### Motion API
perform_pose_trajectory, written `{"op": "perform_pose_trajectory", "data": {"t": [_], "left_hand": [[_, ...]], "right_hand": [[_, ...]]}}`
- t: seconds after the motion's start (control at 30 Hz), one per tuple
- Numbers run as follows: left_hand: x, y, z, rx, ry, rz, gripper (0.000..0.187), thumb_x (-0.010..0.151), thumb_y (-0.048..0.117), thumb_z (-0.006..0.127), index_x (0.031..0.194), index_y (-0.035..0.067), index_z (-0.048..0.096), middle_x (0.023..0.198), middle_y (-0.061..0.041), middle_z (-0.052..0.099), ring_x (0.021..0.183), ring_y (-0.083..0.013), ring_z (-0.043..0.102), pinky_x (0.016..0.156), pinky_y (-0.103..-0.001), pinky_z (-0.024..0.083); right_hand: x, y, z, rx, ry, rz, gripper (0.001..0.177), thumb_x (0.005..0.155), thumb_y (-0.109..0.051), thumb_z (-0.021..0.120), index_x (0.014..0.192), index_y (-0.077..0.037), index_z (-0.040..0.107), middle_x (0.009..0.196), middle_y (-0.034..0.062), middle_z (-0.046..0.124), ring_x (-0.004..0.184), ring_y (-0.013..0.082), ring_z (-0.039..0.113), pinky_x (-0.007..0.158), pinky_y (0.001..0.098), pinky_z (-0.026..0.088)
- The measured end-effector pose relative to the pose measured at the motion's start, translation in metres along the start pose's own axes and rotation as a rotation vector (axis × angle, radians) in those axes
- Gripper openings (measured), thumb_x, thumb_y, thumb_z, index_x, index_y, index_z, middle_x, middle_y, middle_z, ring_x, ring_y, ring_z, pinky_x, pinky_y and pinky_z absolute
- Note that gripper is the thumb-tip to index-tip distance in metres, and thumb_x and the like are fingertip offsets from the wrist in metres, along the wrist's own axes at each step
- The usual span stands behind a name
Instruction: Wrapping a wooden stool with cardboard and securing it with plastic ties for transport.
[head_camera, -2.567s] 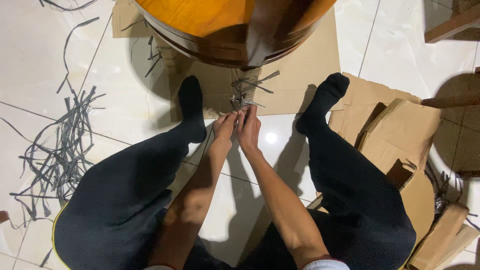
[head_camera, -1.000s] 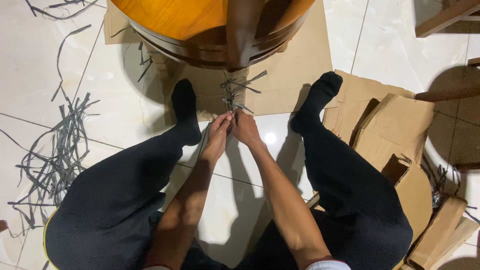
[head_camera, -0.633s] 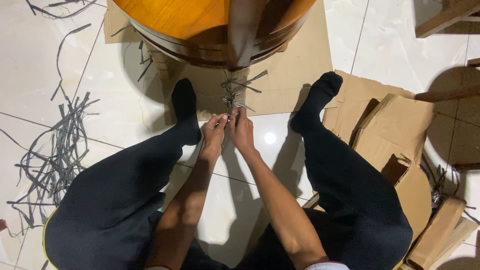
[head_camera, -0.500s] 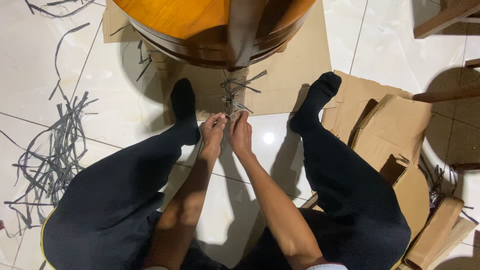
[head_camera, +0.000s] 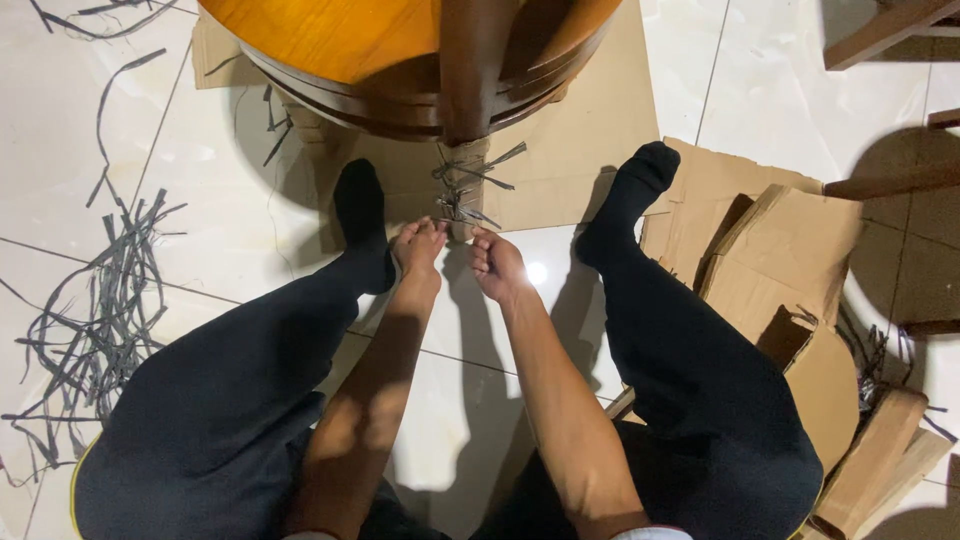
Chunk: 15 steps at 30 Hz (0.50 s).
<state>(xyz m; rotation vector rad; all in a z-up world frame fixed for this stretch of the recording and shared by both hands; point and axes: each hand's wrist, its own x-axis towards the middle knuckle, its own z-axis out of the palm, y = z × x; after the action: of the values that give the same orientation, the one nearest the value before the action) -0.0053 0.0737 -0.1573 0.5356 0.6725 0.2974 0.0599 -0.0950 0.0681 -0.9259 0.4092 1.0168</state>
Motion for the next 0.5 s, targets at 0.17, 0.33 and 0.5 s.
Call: {"op": "perform_pose_trajectory", "data": {"t": [0.17, 0.33, 0.5], "left_hand": [[0.070, -0.018, 0.015, -0.781, 0.307, -0.144, 0.013, 0.089, 0.003, 0.064, 0.087, -0.004, 0.053, 0.079, -0.016, 0.056, 0.082, -0.0392, 0.057, 0.097, -0.067, 0.050], [0.043, -0.013, 0.021, -0.059, 0.196, 0.132, 0.036, 0.101, 0.007, 0.053, 0.136, 0.002, 0.050, 0.132, -0.014, 0.059, 0.116, -0.0200, 0.061, 0.107, -0.044, 0.048], [-0.031, 0.031, 0.078, 0.582, 0.150, 0.286, 0.026, 0.093, -0.010, 0.058, 0.113, 0.001, 0.069, 0.093, -0.012, 0.073, 0.075, -0.0176, 0.073, 0.059, -0.023, 0.056]], "right_hand": [[0.038, 0.011, -0.034, 0.463, -0.063, 0.032, 0.023, 0.097, 0.001, 0.050, 0.078, -0.012, 0.046, 0.063, -0.0093, 0.026, 0.046, 0.0027, 0.031, 0.037, 0.0128, 0.023], [0.031, 0.006, -0.024, 0.414, -0.072, -0.006, 0.012, 0.097, 0.000, 0.045, 0.091, -0.009, 0.049, 0.066, -0.0105, 0.027, 0.047, 0.0013, 0.029, 0.037, 0.0116, 0.023], [0.000, -0.003, 0.000, 0.290, -0.052, -0.049, 0.009, 0.100, -0.003, 0.042, 0.097, -0.010, 0.047, 0.066, -0.0129, 0.025, 0.048, -0.0004, 0.026, 0.038, 0.0099, 0.021]]}}
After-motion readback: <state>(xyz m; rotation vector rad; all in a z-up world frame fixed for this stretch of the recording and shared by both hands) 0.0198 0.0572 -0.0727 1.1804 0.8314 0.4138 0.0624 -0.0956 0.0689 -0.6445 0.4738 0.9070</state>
